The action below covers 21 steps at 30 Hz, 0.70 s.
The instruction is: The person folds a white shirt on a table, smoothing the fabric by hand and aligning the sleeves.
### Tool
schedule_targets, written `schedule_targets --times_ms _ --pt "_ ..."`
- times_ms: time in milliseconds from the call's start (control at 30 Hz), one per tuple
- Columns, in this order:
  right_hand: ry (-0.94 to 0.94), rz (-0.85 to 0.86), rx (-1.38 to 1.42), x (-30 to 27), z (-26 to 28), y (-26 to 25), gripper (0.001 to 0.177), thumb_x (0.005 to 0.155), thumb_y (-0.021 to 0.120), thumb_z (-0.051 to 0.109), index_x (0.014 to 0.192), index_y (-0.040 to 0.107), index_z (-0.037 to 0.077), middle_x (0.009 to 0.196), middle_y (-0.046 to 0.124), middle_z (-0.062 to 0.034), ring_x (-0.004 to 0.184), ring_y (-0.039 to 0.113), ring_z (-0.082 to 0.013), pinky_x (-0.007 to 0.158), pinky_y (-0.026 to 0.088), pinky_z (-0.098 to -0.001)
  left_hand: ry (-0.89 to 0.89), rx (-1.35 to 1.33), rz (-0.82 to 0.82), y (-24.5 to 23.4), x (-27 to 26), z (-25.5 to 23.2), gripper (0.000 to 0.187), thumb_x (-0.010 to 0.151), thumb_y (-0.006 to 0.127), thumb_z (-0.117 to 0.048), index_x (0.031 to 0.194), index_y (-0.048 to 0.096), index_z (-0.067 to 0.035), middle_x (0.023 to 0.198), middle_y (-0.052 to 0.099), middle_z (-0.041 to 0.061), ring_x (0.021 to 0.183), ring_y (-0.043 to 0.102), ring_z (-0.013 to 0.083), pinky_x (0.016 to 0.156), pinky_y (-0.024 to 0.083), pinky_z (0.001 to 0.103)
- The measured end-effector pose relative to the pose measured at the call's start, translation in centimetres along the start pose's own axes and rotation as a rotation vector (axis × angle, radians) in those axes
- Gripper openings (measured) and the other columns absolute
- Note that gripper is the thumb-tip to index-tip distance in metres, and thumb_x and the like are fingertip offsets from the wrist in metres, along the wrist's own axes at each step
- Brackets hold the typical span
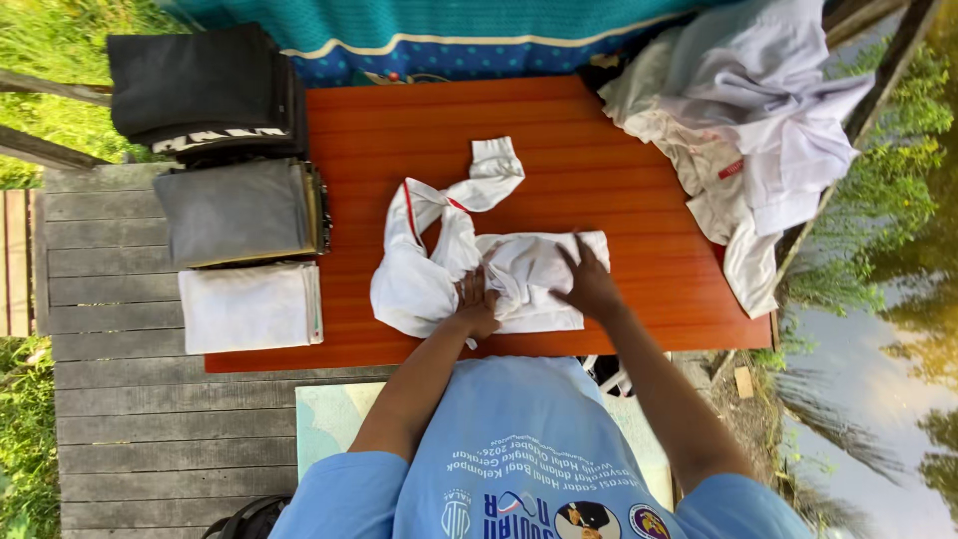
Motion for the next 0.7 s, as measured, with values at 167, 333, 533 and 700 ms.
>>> schedule_targets --times_ms 167,333,533,700 --pt "-0.027 0.006 -0.026 -1.3 7.0 3.9 0.105 0.069 0.088 0.041 0.154 0.032 0.014 0.159 0.028 -0.0253 0.143 0.035 -0.0435 0.115 0.035 -0.0528 0.075 -0.134 -0.041 -0.8 -1.2 0.7 0.08 0.088 0.07 -0.04 0.153 0.036 -0.01 0.168 -0.021 0.026 0.155 -0.026 0.0457 0.123 -0.01 0.064" --pt "0.142 0.067 -0.015 -1.7 5.1 4.2 0.089 0.08 0.079 0.033 0.155 0.035 0.017 0.142 0.048 -0.0202 0.129 0.053 -0.0414 0.103 0.048 -0.0514 0.223 -0.231 -0.218 -1.9 -2.4 2.8 0.065 0.083 0.08 -0.029 0.136 0.054 -0.001 0.173 0.014 0.025 0.161 0.004 0.0399 0.127 0.006 0.054" --pt "0.257 0.076 0.116 -2.8 0.3 1.7 0.061 0.083 0.074 0.023 0.139 0.053 0.027 0.121 0.065 -0.0135 0.111 0.066 -0.0364 0.09 0.056 -0.0489 -0.012 -1.225 -0.319 -6.5 -5.6 10.1 0.071 0.075 0.08 -0.017 0.136 0.046 -0.004 0.116 0.069 0.012 0.092 0.065 0.0194 0.08 0.053 0.032" --pt "0.284 -0.142 0.172 -1.9 -1.2 -5.2 0.039 0.082 0.072 0.02 0.12 0.064 0.02 0.111 0.072 -0.0143 0.105 0.069 -0.0368 0.088 0.057 -0.0478 0.092 -0.727 -0.504 -16.2 -11.5 9.6 0.041 0.08 0.073 -0.017 0.116 0.063 -0.003 0.089 0.073 0.018 0.078 0.069 0.0245 0.072 0.054 0.039"
Point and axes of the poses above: each hand's wrist, its own x-axis towards the middle knuckle, its own y-axis out of the palm, z = x × y, the point moved 6 cm from there along x, towards the middle knuckle
